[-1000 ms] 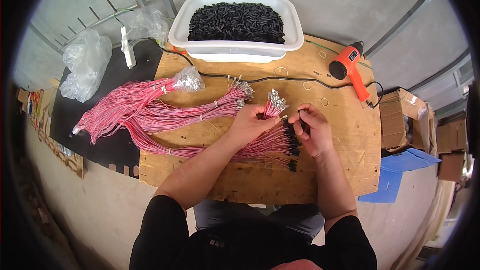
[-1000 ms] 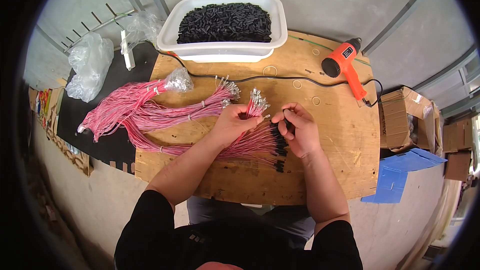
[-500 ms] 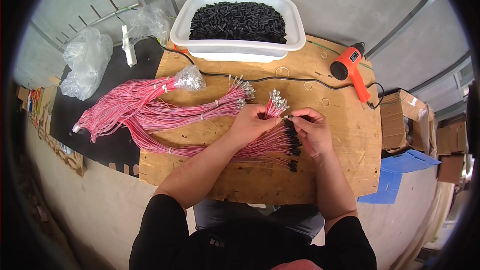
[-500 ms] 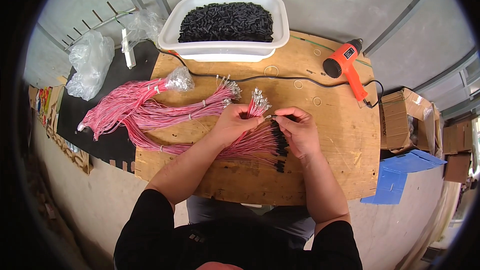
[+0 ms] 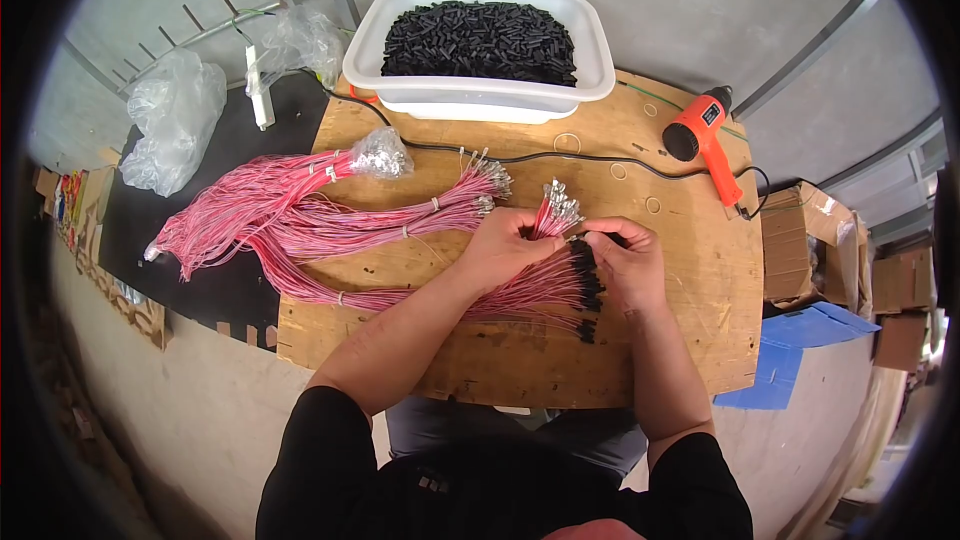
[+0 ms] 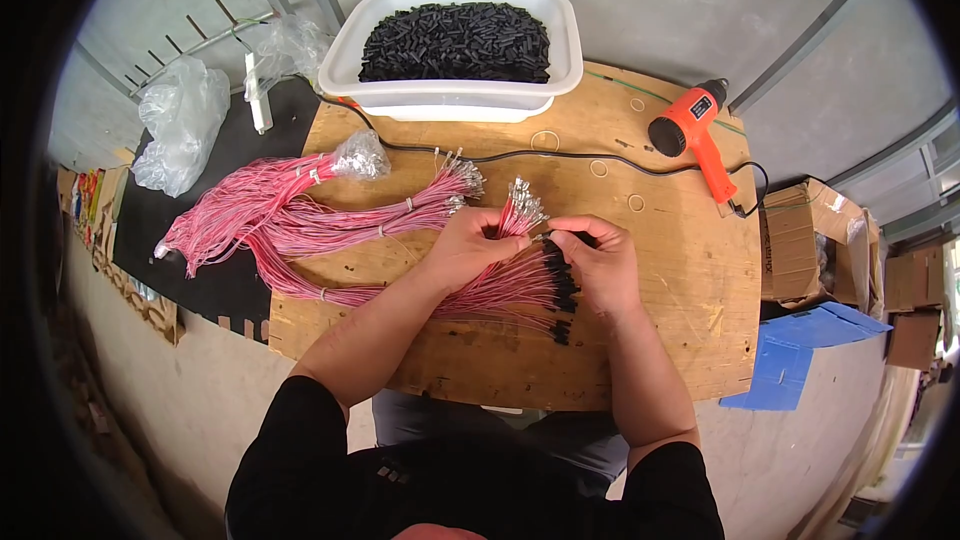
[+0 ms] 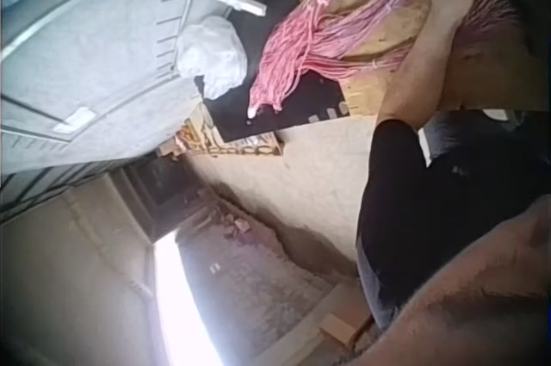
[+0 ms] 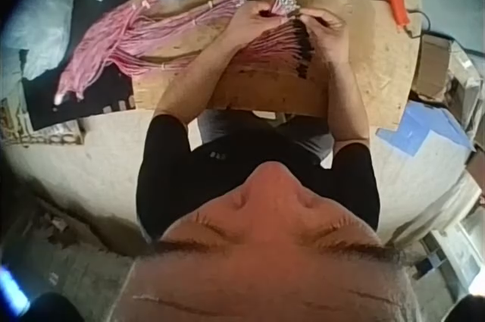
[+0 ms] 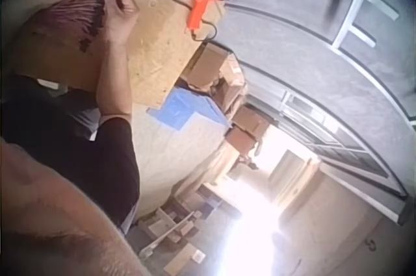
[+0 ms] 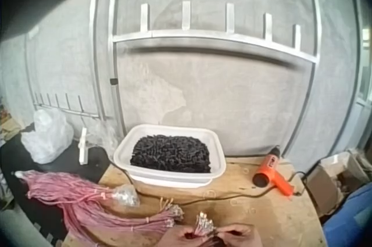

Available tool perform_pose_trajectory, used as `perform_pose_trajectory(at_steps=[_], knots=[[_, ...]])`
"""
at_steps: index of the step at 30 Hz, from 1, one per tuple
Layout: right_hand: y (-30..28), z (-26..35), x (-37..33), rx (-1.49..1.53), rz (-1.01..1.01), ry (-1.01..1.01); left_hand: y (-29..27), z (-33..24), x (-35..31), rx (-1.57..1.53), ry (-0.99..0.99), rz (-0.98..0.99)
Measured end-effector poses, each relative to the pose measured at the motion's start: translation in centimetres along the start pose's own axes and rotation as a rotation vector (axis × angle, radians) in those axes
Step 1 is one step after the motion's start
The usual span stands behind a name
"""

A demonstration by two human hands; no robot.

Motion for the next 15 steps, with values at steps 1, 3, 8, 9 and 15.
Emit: perform_pose_trajectory(at_steps=[1, 3, 8, 9, 15], knots=[[0.13, 0.14, -0.05, -0.006, 0.004, -0.001, -0.06, 0.22, 0.07, 0.025, 0.004, 0.005], [0.14, 0.15, -0.07, -0.012, 0.008, -0.002, -0.02, 0.24, 0.12, 0.049, 0.007, 0.012], [0.15, 0.13, -0.1, -0.039, 0.014, 0.002, 0.06, 0.01, 0.11, 0.059, 0.022, 0.012], [0.18, 0.15, -0.1, -0.039, 0.014, 0.002, 0.05, 0.05, 0.12, 0.06, 0.022, 0.012], [0.41, -0.13, -0.18, -0.003, 0.024, 0.039, 0.1, -0.3, 0.07, 0.08, 0.039, 0.014]])
Point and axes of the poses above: each hand's wrist, its own x-axis towards the middle knuckle, its own y-axis out of the palm, z = x × y, the point moved 9 cm from there along x, towards the middle knuckle
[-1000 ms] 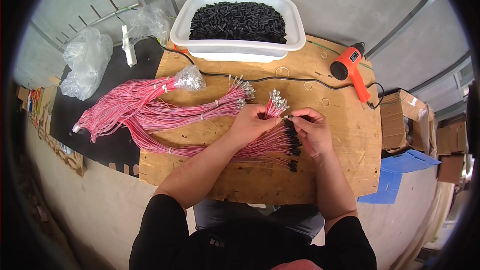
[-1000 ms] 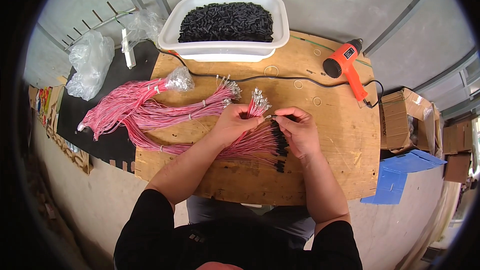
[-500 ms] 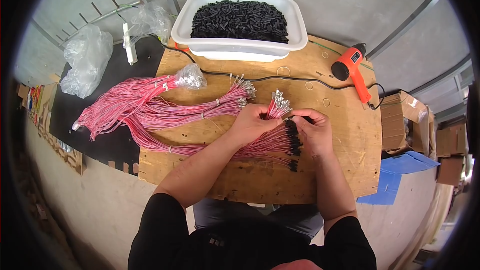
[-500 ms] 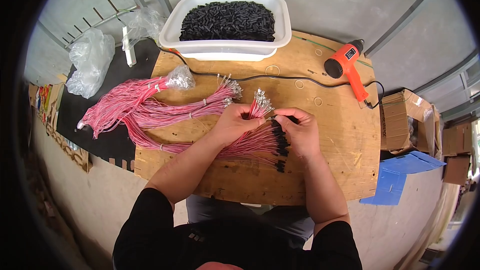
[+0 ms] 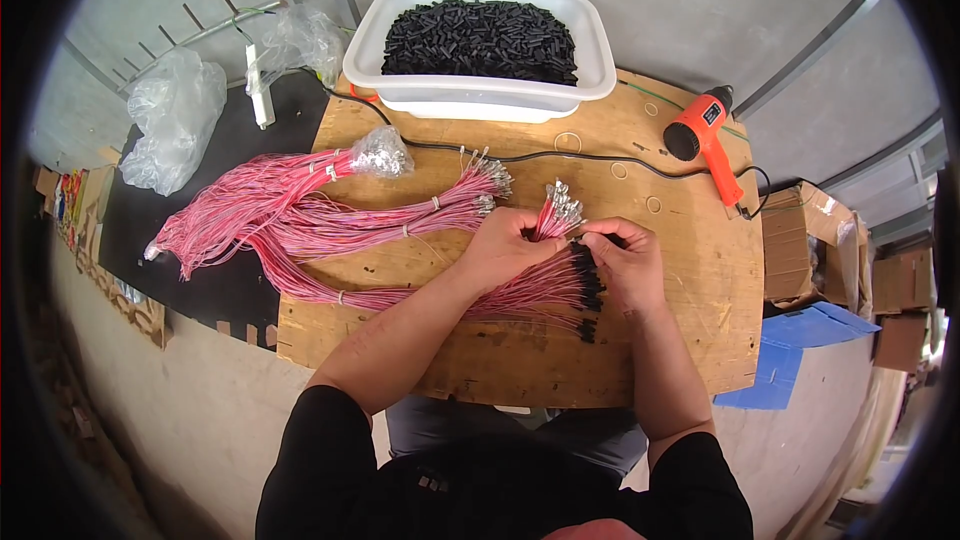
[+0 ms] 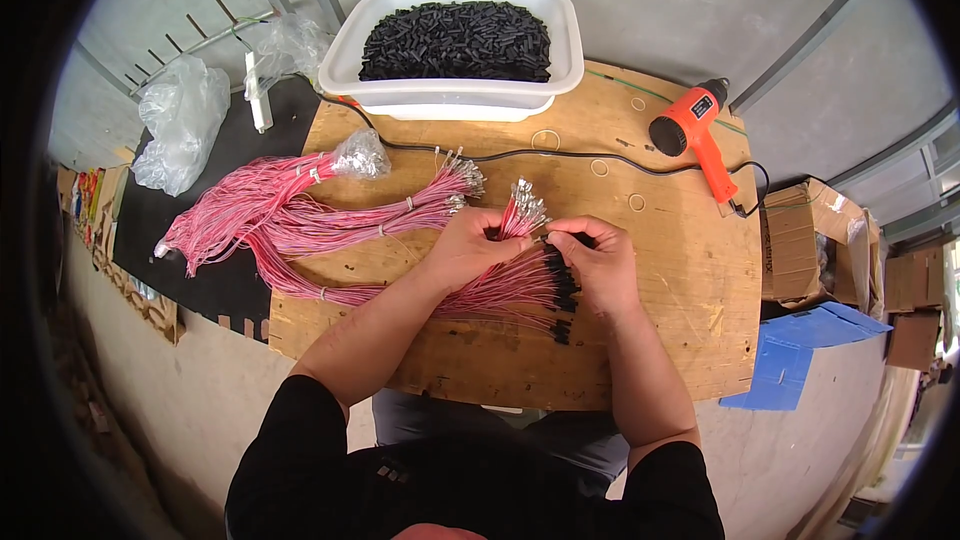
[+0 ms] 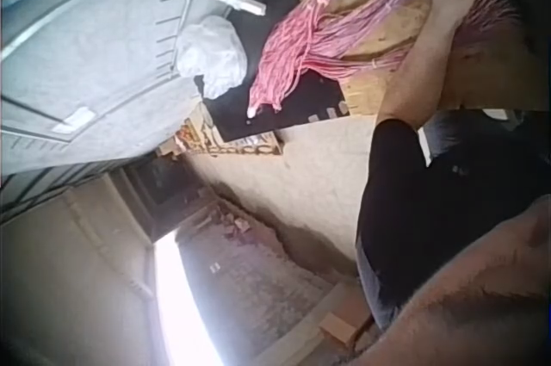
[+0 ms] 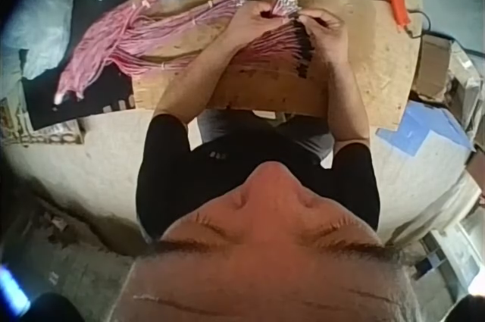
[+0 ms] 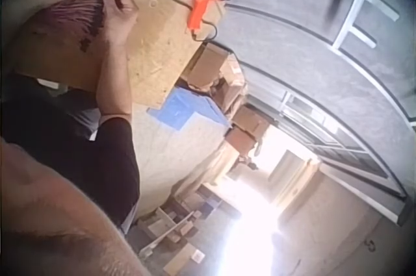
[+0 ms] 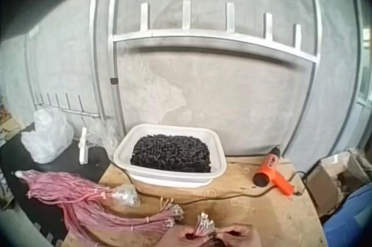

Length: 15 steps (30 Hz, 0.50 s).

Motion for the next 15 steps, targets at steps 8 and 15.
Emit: perform_pose_trajectory(at_steps=[8, 15], knots=[[-0.7, -0.1, 0.5, 0.119, 0.019, -0.027, 0.1, 1.4, -0.2, -0.153, -0.056, -0.002], [-0.4, -1.7, 0.5, 0.407, 0.121, 0.226, 0.1, 0.8, -0.3, -0.106, -0.044, 0.003]])
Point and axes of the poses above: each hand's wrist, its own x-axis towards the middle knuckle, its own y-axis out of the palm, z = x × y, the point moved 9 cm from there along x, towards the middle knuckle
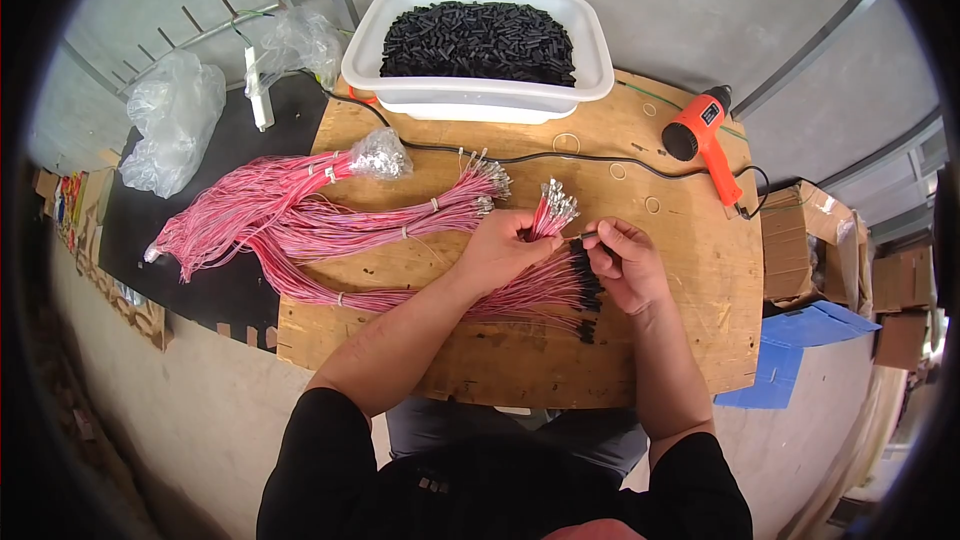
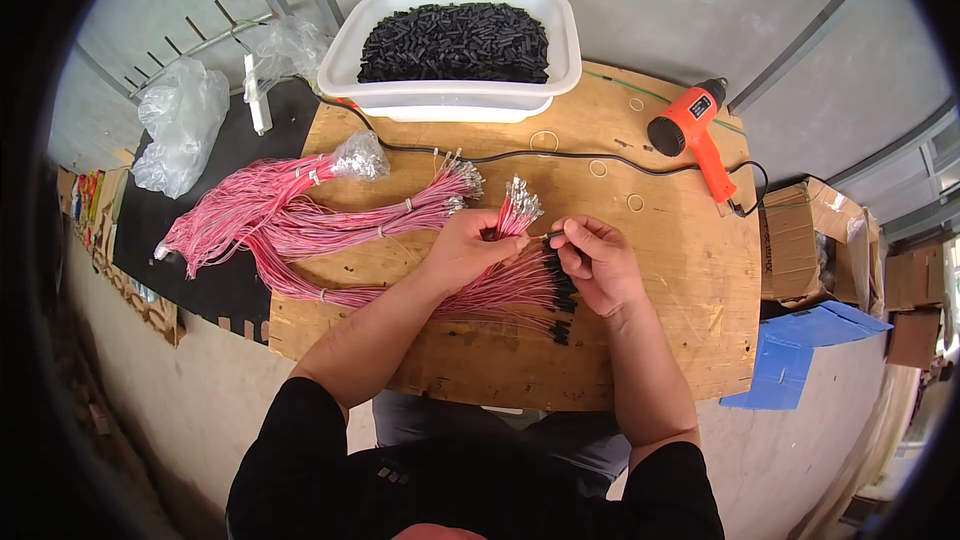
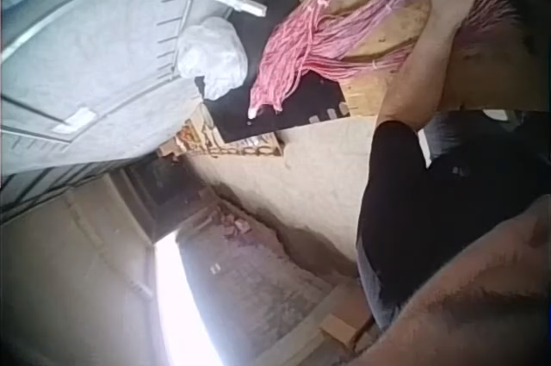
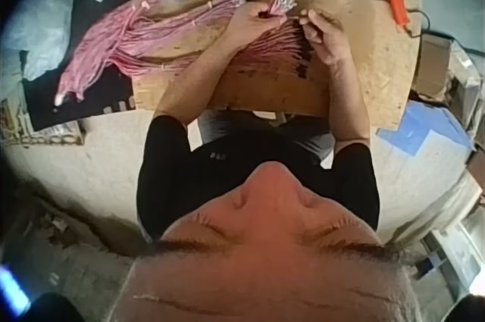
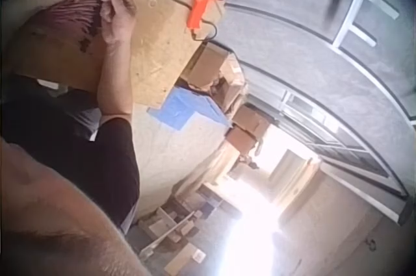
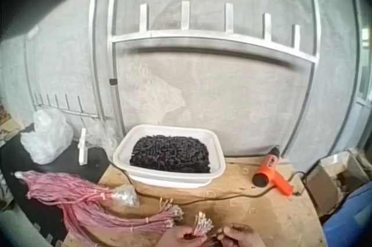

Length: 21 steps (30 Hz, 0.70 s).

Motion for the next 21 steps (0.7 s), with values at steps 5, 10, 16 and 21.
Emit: perform_pose_trajectory(at_steps=[5, 10, 16, 21], knots=[[0.36, -0.6, -0.01, 0.009, 0.048, 0.045, 0.2, -0.57, -0.1, 0.052, 0.001, -0.002], [0.71, -0.52, -0.11, -0.021, 0.026, 0.049, 0.13, -0.42, -0.1, 0.058, -0.003, -0.001], [0.7, -0.68, -0.05, -0.046, 0.021, 0.035, 0.18, -0.1, -0.05, 0.024, -0.021, 0.007], [0.74, -0.65, -0.12, -0.071, 0.007, 0.03, 0.24, 0.08, 0.02, 0.053, -0.031, 0.015]])
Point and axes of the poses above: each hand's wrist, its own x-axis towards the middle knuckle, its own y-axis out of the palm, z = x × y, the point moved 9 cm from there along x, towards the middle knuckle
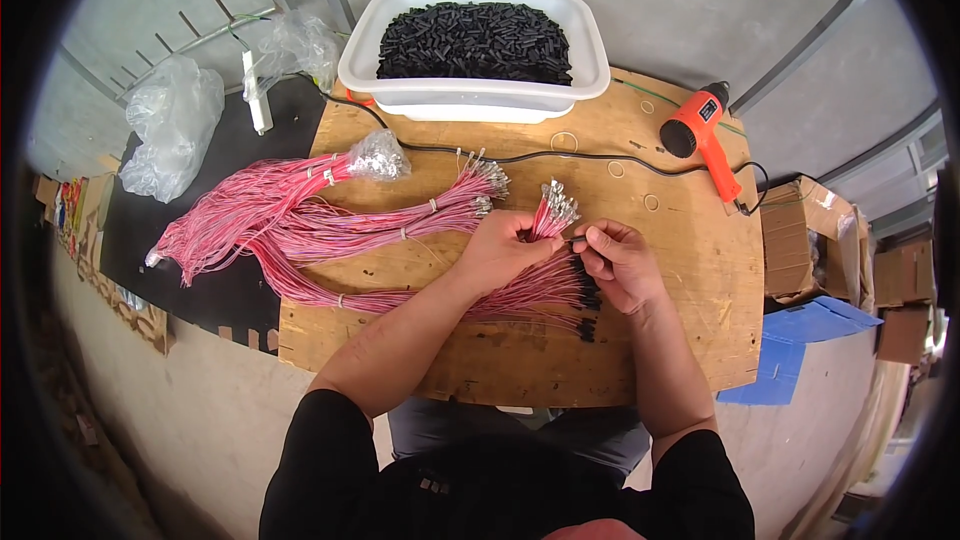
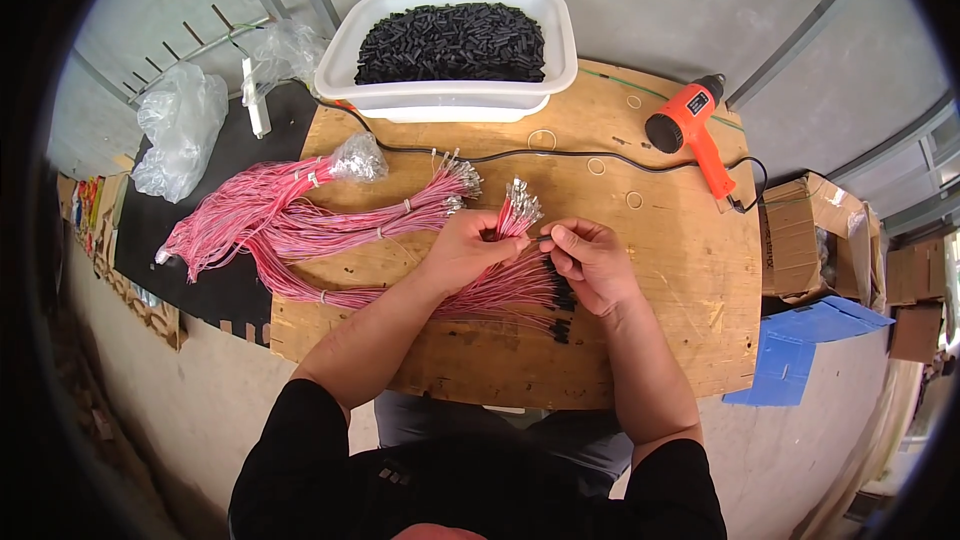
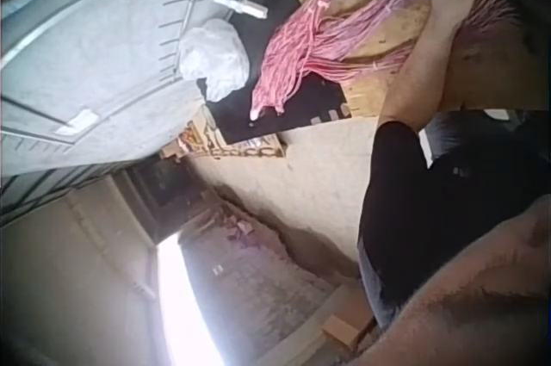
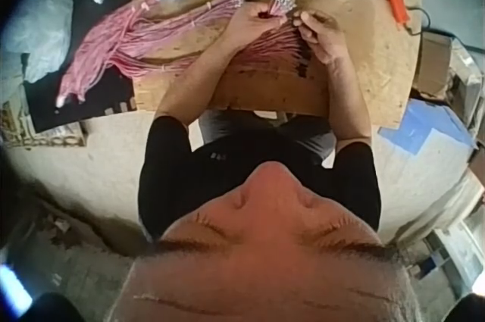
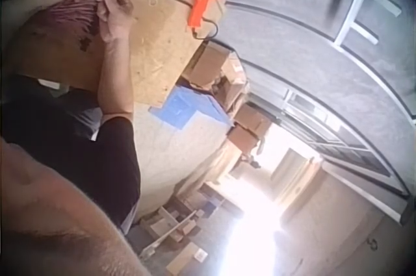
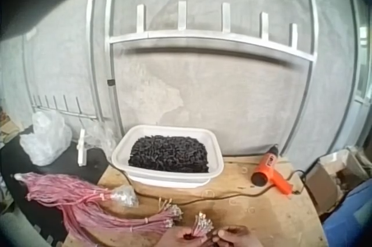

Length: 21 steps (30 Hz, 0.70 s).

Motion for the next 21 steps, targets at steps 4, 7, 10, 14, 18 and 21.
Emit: perform_pose_trajectory(at_steps=[4, 7, 10, 14, 18, 21], knots=[[-0.9, 1.4, -0.2, 0.014, -0.043, -0.034, 0.0, 0.0, 0.0, -0.032, 0.034, -0.002], [-3.3, 4.4, -1.0, -0.27, -0.22, -0.179, 0.0, -0.3, 0.0, -0.053, 0.055, -0.015], [-4.1, 6.8, -1.8, -0.672, -0.342, -0.415, -0.1, -1.0, 0.0, -0.018, 0.108, -0.03], [-4.1, 5.8, -2.0, -1.206, -0.311, -0.231, -0.3, -1.4, -0.1, 0.013, 0.153, -0.04], [-2.7, 5.1, -2.2, -1.457, -0.293, -0.14, -0.3, -1.1, -0.1, 0.01, 0.126, -0.039], [-2.5, 5.2, -2.2, -1.541, -0.293, -0.202, -0.2, -0.4, -0.1, -0.05, 0.03, -0.034]])
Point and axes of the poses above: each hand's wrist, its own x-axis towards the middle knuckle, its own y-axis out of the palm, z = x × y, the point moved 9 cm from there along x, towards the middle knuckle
